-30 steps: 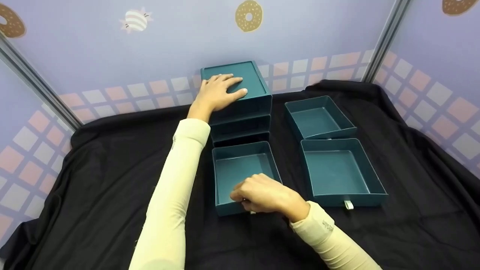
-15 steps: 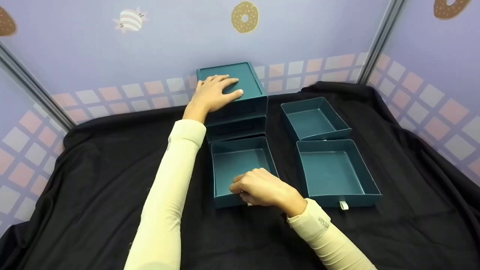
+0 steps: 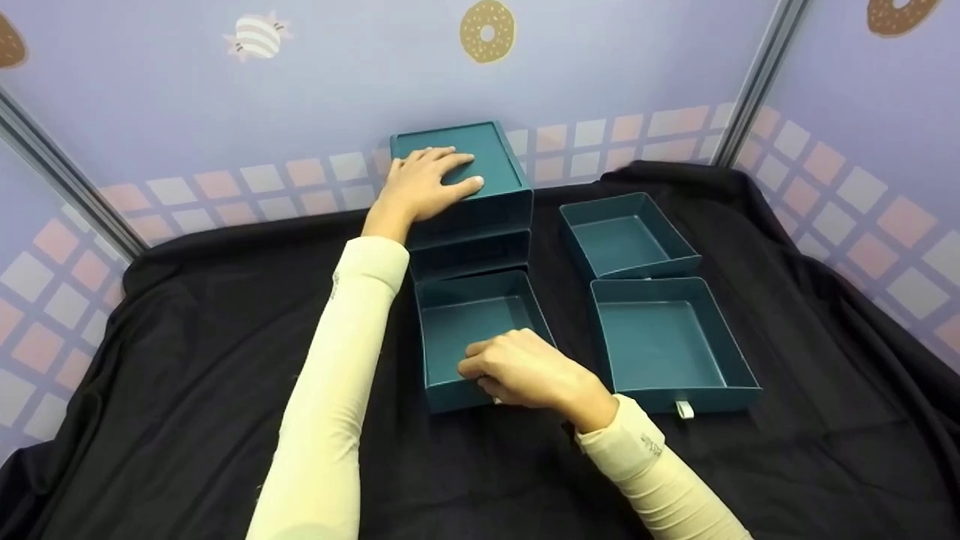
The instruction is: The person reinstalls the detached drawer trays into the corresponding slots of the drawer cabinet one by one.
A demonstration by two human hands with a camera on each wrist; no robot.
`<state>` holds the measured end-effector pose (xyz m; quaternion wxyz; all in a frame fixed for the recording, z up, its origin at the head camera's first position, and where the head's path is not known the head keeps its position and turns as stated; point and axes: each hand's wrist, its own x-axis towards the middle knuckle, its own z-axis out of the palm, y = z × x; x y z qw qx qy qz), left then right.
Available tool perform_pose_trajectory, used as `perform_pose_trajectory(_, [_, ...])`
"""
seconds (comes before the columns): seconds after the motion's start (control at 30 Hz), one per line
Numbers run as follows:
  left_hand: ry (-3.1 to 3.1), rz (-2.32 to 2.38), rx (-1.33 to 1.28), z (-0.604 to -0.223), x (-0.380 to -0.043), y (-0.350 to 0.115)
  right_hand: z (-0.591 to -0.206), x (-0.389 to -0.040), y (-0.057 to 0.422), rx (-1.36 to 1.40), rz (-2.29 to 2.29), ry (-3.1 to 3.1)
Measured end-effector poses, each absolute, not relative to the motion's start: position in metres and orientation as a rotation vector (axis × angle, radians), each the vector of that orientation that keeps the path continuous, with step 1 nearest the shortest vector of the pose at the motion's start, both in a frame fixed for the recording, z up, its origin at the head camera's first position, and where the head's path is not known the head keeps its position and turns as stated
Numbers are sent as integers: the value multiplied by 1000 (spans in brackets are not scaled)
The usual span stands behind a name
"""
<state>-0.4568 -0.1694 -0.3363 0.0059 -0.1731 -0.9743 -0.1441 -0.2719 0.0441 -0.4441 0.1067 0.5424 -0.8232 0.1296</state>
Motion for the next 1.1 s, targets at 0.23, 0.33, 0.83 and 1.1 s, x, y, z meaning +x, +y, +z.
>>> perform_pose_trajectory(0.23, [-3062,-451,-533,-335,-458,-166,-442,-270,45,1586,374,-2410])
perform_pose_trajectory(0.33, [-3062,-466,-527,-334,-460,-164,-441,-270,47,1576,371,-2407])
perform_pose_trajectory(0.83, [-3056,-544,-498,-334,-451,-174,-433,-265,46,1557,350,-2396])
perform_pose_trajectory(1.1, [-3033,-576,-513,-336,-453,-169,-439,-269,48,1530,320,-2386])
